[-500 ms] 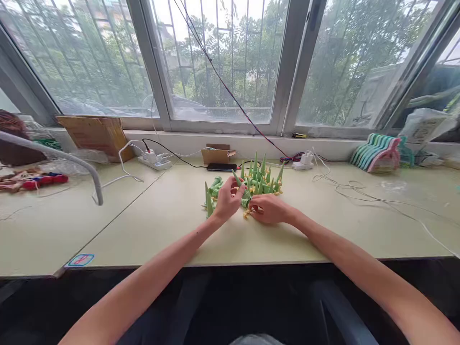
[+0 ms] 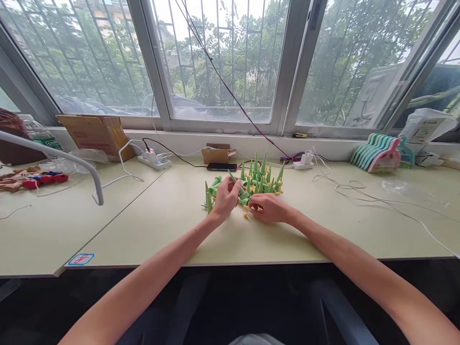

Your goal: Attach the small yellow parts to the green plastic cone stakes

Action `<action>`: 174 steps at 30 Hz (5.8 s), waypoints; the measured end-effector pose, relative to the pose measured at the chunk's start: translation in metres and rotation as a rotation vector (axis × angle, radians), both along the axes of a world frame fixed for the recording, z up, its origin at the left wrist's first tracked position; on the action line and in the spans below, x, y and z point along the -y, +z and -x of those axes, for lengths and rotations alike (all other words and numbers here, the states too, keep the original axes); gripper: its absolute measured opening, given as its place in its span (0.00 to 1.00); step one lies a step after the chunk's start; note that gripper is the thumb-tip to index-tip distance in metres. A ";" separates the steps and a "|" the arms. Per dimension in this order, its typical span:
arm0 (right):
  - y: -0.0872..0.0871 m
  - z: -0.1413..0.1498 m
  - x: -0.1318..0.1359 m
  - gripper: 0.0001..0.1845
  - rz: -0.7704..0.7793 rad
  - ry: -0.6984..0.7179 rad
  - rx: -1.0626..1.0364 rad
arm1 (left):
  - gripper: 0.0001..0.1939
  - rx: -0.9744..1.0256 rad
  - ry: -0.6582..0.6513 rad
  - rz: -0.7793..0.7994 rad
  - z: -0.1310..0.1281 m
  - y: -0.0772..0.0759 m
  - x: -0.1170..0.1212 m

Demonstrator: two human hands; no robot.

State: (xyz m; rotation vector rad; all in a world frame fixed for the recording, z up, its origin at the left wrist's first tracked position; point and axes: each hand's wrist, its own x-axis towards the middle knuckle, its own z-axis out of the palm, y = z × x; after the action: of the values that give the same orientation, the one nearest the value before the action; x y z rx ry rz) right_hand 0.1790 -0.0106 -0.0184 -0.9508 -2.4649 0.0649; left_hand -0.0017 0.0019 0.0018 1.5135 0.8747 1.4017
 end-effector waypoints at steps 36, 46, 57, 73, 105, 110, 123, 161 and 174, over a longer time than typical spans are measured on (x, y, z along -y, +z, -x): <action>0.000 0.003 -0.005 0.17 -0.139 -0.049 -0.423 | 0.11 -0.018 -0.027 -0.011 0.003 0.000 0.003; 0.000 0.005 -0.003 0.16 -0.075 0.019 -0.366 | 0.12 -0.102 -0.129 -0.039 0.001 -0.003 0.006; -0.003 0.004 -0.008 0.10 -0.037 -0.096 -0.595 | 0.12 -0.124 -0.103 -0.026 0.001 -0.004 0.006; 0.000 0.007 -0.001 0.10 0.002 -0.057 -0.658 | 0.13 -0.130 -0.111 -0.051 0.001 -0.005 0.006; 0.000 0.003 -0.004 0.17 0.011 -0.141 -0.520 | 0.12 -0.270 -0.067 -0.210 0.004 -0.006 0.009; -0.001 0.003 -0.005 0.19 -0.051 -0.149 -0.470 | 0.10 -0.333 -0.055 -0.256 0.004 -0.007 0.009; -0.002 0.005 -0.005 0.15 0.019 -0.097 -0.442 | 0.07 -0.351 0.023 -0.286 0.002 -0.008 0.005; -0.001 0.002 -0.003 0.14 0.016 -0.041 -0.344 | 0.12 -0.304 -0.020 -0.215 0.003 -0.004 0.008; -0.002 0.001 -0.006 0.26 -0.016 -0.082 -0.312 | 0.15 -0.426 -0.090 -0.317 0.003 -0.005 0.014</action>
State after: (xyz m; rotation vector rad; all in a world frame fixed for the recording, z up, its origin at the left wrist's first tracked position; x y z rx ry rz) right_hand 0.1782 -0.0047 -0.0207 -0.9549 -2.1366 0.1534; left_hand -0.0047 -0.0117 -0.0028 2.1191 0.8471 1.2103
